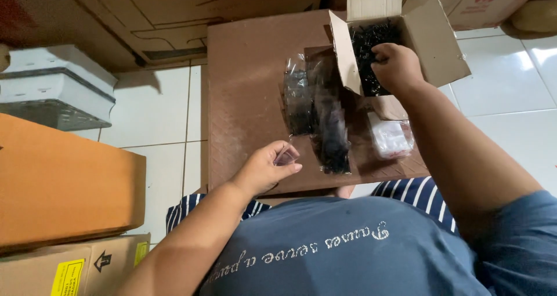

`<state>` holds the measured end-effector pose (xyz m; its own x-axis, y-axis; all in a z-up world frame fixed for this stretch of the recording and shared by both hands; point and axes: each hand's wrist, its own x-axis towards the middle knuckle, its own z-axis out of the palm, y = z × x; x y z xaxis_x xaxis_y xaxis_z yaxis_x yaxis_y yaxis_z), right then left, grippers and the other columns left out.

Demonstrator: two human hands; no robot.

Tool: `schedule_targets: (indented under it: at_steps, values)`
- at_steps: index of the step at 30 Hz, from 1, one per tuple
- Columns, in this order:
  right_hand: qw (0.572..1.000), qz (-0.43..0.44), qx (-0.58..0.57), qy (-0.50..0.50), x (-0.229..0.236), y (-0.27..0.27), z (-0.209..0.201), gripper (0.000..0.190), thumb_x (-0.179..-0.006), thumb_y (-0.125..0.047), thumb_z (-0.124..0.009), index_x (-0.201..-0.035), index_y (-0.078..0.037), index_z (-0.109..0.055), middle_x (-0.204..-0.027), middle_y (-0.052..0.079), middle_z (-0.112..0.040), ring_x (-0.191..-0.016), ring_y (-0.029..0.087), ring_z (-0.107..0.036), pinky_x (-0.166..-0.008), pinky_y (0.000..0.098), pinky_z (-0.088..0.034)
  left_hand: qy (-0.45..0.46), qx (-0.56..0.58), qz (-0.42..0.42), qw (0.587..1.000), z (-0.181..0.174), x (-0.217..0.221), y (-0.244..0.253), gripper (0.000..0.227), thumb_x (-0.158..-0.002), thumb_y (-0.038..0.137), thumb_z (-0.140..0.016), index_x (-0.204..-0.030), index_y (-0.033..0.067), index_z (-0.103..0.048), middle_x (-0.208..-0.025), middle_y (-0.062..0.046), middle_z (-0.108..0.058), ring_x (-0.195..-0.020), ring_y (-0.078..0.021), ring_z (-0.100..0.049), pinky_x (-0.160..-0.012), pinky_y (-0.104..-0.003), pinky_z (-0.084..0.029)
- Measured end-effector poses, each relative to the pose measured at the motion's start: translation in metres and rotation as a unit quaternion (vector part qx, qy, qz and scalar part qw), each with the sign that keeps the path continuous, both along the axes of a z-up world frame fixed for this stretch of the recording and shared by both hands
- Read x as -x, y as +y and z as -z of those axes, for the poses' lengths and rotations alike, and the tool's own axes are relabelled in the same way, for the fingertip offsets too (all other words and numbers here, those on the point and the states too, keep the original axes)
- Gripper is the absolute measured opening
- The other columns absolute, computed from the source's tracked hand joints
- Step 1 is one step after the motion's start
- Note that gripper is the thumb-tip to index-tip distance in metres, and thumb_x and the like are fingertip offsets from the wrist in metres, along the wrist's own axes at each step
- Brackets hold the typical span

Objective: The person sorts small black plastic parts by picking them from a cardboard box and placing them into clear plastic bags on a flat cardboard sheet.

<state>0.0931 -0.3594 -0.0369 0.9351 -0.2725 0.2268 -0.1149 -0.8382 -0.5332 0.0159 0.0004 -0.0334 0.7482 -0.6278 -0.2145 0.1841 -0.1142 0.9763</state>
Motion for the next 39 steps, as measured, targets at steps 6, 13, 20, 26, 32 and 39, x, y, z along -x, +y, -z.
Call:
schedule_targets:
  at_steps: [6,13,20,26,32,39]
  values:
    - [0.997,-0.066,0.03,-0.013,-0.003,0.027,-0.009,0.029,-0.076,-0.001,-0.061,-0.104,-0.01,-0.067,-0.091,0.015,-0.064,-0.09,0.036,-0.059,-0.077,0.041,-0.048,0.011,0.0,-0.002,1.0,-0.006,-0.005,0.001,0.029,-0.068,0.011,-0.075,-0.093,0.0088,-0.06,-0.073,0.001,-0.062,-0.069,-0.0037,-0.057,-0.068,-0.016,-0.047]
    - [1.0,-0.019,0.017,-0.002,-0.017,0.017,0.017,0.016,-0.075,-0.01,-0.066,-0.088,-0.018,-0.069,-0.078,0.003,-0.064,-0.076,0.024,-0.062,-0.064,0.0329,-0.051,0.025,0.001,-0.007,1.0,0.0,-0.007,0.002,0.028,-0.069,0.011,-0.074,-0.093,0.0088,-0.059,-0.072,0.001,-0.062,-0.068,-0.0032,-0.056,-0.067,-0.016,-0.046]
    - [0.998,-0.003,-0.044,-0.04,-0.009,0.031,-0.003,0.01,-0.079,-0.01,-0.063,-0.089,-0.013,-0.063,-0.079,0.001,-0.062,-0.074,0.017,-0.058,-0.066,0.0296,-0.047,0.003,-0.069,0.004,0.998,-0.026,-0.002,0.001,0.022,-0.071,0.016,-0.07,-0.09,0.0133,-0.059,-0.078,0.003,-0.06,-0.076,-0.0053,-0.055,-0.074,-0.02,-0.043]
    - [0.918,0.136,-0.361,-0.091,0.018,0.052,-0.05,0.013,-0.079,-0.006,-0.064,-0.09,-0.012,-0.059,-0.079,0.002,-0.063,-0.07,0.008,-0.061,-0.058,0.0169,-0.055,-0.012,-0.132,0.002,0.991,-0.039,0.001,0.0,0.017,-0.074,0.022,-0.067,-0.088,0.0172,-0.059,-0.084,0.005,-0.058,-0.085,-0.0067,-0.054,-0.082,-0.023,-0.04]
    - [0.799,0.006,-0.6,-0.041,0.066,0.074,-0.088,0.011,-0.081,0.0,-0.057,-0.083,-0.01,-0.054,-0.084,0.008,-0.062,-0.065,0.012,-0.057,-0.063,0.023,-0.055,-0.005,-0.092,0.0,0.996,-0.034,0.005,0.001,0.022,-0.073,0.02,-0.069,-0.092,0.0154,-0.059,-0.09,0.003,-0.06,-0.089,-0.0095,-0.057,-0.084,-0.023,-0.041]
    - [0.723,-0.116,-0.675,0.09,0.11,0.125,-0.088,0.011,-0.081,0.003,-0.052,-0.088,-0.005,-0.056,-0.07,0.005,-0.058,-0.057,0.011,-0.06,-0.043,0.0188,-0.054,0.01,-0.001,-0.024,1.0,-0.032,0.012,0.004,0.028,-0.071,0.012,-0.072,-0.095,0.0082,-0.058,-0.072,-0.002,-0.061,-0.064,-0.006,-0.055,-0.054,-0.015,-0.046]
